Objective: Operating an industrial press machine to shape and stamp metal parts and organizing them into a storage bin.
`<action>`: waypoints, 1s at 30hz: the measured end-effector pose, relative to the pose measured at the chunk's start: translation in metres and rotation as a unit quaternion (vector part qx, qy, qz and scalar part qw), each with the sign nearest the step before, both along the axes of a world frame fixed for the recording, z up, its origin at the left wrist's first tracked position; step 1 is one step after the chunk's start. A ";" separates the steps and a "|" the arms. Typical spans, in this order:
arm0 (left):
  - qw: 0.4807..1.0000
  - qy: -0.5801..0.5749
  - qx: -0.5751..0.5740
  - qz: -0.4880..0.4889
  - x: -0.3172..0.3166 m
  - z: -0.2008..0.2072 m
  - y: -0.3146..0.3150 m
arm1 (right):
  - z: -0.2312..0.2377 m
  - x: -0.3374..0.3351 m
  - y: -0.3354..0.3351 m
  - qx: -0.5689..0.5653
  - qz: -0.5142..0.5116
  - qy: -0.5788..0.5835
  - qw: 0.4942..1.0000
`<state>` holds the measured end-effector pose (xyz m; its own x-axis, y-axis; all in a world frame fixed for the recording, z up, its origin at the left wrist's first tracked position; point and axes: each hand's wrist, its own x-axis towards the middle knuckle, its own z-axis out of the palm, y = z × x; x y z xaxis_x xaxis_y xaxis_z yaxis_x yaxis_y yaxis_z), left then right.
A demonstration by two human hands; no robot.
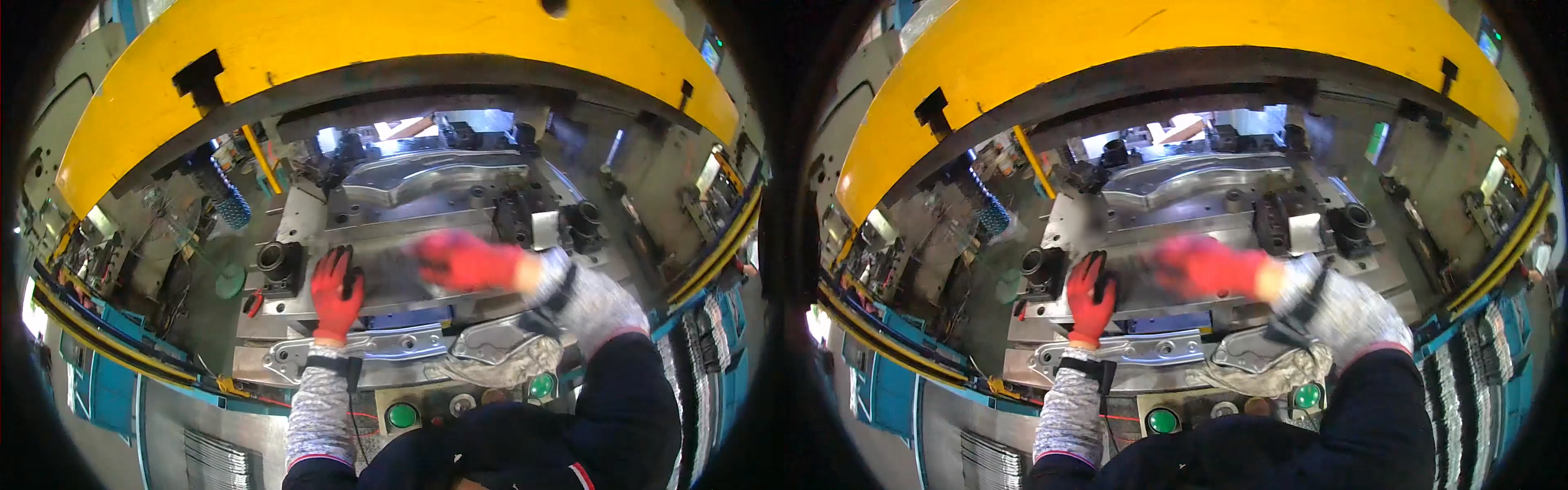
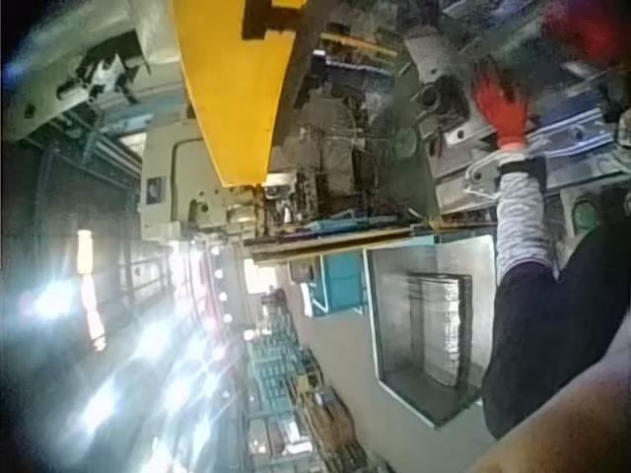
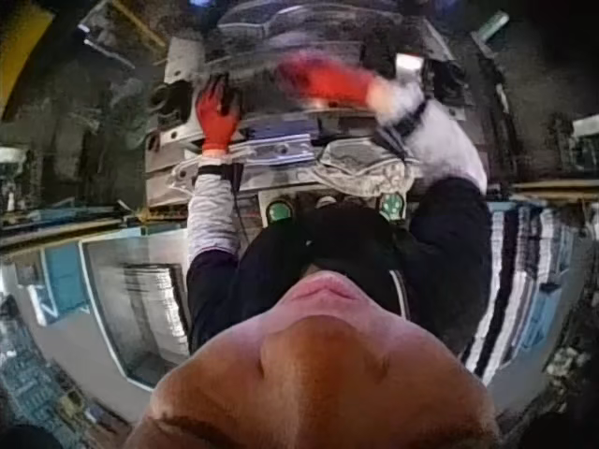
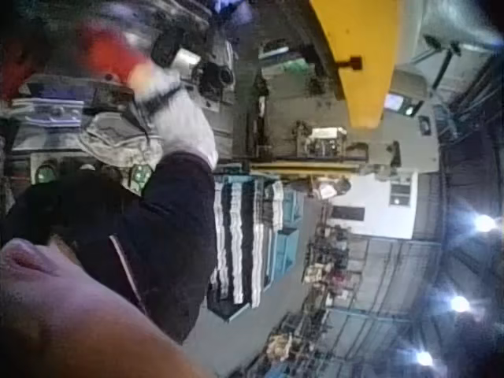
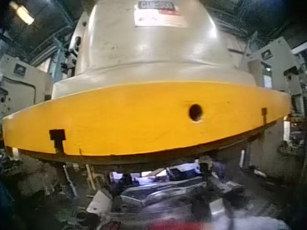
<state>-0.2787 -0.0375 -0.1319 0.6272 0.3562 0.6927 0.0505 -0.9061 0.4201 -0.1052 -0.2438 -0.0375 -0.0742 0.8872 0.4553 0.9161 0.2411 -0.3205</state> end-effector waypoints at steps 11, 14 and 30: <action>0.753 -0.038 -0.648 0.111 -0.221 -0.167 -0.116 | -0.380 -0.020 -0.447 -0.092 -0.515 0.457 0.719; 0.817 0.247 -0.520 -0.026 -0.193 -0.224 -0.151 | -0.476 -0.034 -0.473 -0.163 -0.482 0.444 0.738; 0.846 0.163 -0.498 0.097 -0.223 -0.345 -0.148 | -0.339 -0.027 -0.355 -0.309 -0.396 0.471 0.725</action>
